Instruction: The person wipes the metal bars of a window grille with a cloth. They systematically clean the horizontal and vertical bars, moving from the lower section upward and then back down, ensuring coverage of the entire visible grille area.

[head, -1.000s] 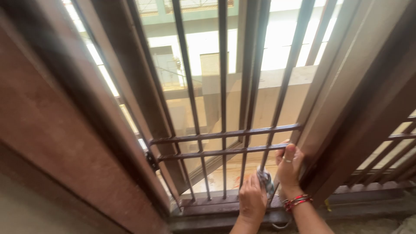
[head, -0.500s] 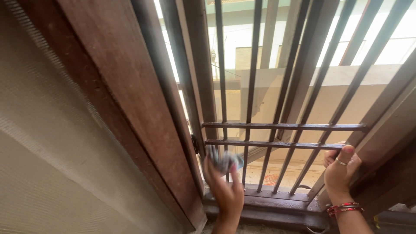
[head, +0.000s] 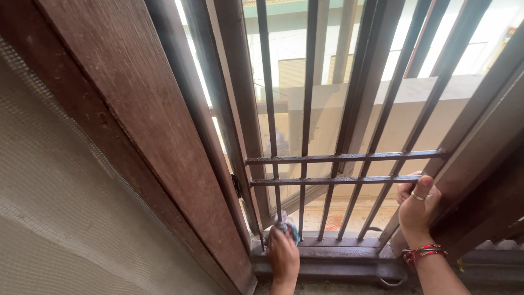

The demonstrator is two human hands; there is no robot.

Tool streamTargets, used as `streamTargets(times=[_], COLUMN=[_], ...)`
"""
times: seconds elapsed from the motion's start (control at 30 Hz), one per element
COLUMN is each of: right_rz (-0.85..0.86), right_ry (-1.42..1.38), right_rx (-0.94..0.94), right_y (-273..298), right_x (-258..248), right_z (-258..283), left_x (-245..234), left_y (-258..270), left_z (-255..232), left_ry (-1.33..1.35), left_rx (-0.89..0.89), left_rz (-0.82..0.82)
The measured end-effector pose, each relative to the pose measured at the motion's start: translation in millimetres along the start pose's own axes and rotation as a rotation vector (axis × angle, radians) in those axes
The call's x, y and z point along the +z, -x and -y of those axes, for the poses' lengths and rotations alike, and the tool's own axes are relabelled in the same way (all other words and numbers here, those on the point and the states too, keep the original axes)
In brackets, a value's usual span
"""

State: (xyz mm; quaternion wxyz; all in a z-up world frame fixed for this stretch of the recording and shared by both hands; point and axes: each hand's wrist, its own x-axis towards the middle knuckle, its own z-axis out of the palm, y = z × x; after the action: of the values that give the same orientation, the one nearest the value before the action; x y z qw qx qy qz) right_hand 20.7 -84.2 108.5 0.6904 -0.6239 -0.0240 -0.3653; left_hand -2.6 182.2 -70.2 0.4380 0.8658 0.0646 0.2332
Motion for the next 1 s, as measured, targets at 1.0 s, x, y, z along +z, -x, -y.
streamTargets(times=[1.0], right_rz=[-0.001], right_ry=[-0.007], right_rx=[0.002], right_y=[5], right_x=[-5], right_z=[2], left_x=[-46], left_y=[22], left_z=[-73], left_ry=[0.233], left_rx=[-0.122], left_rz=[-0.012])
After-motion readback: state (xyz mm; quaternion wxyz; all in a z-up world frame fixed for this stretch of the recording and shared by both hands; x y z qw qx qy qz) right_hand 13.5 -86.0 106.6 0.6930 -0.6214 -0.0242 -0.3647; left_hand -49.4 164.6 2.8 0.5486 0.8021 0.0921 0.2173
